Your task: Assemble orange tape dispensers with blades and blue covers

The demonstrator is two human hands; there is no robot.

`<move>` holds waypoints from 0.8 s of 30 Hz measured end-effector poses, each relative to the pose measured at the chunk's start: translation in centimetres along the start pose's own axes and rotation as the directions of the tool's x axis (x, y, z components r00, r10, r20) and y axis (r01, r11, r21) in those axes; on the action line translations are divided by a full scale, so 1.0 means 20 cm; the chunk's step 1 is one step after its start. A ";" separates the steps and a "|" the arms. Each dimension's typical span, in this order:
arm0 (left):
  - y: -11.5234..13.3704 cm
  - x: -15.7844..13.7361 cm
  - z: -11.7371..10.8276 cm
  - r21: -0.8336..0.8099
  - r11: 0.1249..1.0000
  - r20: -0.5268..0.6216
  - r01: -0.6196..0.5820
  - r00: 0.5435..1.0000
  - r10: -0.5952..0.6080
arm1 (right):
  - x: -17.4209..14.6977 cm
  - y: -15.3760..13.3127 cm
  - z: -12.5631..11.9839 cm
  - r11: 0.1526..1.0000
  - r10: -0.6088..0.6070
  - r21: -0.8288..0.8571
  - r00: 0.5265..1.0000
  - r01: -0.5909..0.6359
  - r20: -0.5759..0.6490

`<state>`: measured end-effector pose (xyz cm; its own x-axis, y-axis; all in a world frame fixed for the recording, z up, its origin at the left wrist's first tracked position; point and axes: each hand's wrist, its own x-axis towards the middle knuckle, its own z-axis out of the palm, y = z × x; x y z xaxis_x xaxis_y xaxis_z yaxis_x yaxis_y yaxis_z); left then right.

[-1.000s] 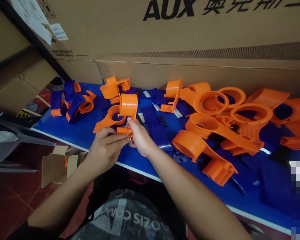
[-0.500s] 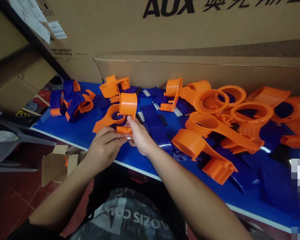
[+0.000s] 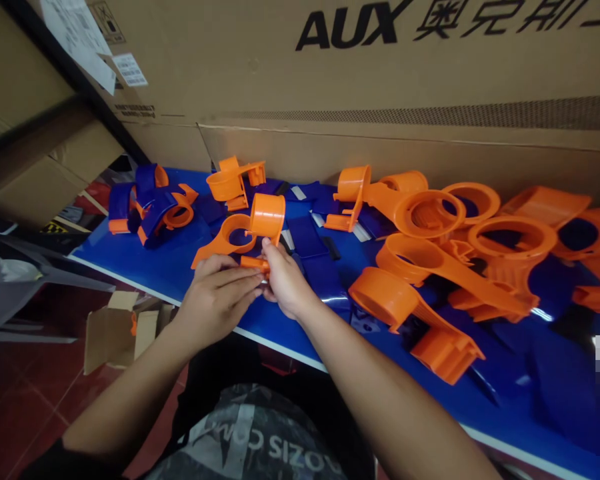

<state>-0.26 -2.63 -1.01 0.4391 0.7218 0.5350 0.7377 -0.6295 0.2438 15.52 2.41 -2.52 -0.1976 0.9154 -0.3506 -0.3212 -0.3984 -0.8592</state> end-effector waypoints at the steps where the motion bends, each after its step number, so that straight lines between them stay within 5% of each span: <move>1: -0.01 0.00 -0.02 -0.018 1.000 -0.052 -0.001 0.999 0.000 | 0.00 -0.01 0.00 1.000 0.004 0.005 1.000 -0.004 -0.003; 4: -0.11 -0.02 -0.11 -0.036 0.995 -0.264 0.092 0.959 -0.098 | 0.00 -0.03 -0.01 1.000 -0.004 0.012 1.000 0.004 0.008; 6: -0.24 -0.03 -0.15 -0.020 0.968 -0.414 0.252 0.879 -0.237 | 0.00 -0.03 -0.02 1.000 -0.017 0.015 1.000 0.017 0.016; 9: -0.42 -0.01 -0.20 -0.007 0.888 -0.440 0.460 0.796 -0.416 | 0.01 -0.03 -0.03 0.999 -0.037 0.013 0.999 0.037 -0.003; 16: -0.44 0.29 -0.21 0.039 0.967 -0.152 0.251 0.958 -0.242 | 0.04 0.01 -0.04 0.997 -0.073 -0.004 0.997 0.073 -0.029; 19: -0.54 0.49 -0.17 0.092 0.961 -0.052 0.263 0.965 -0.259 | 0.05 0.01 -0.04 0.996 -0.092 0.010 0.995 0.093 -0.049; 24: -0.77 0.67 -0.07 0.271 0.951 0.378 0.152 0.891 -0.250 | 0.05 -0.01 -0.05 0.995 -0.088 0.047 0.991 0.093 -0.097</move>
<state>-6.49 16.26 3.52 0.4004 0.9097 0.1100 0.9069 -0.4106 0.0945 16.39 3.57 -3.05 -0.0777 0.9482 -0.3082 -0.3815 -0.3139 -0.8695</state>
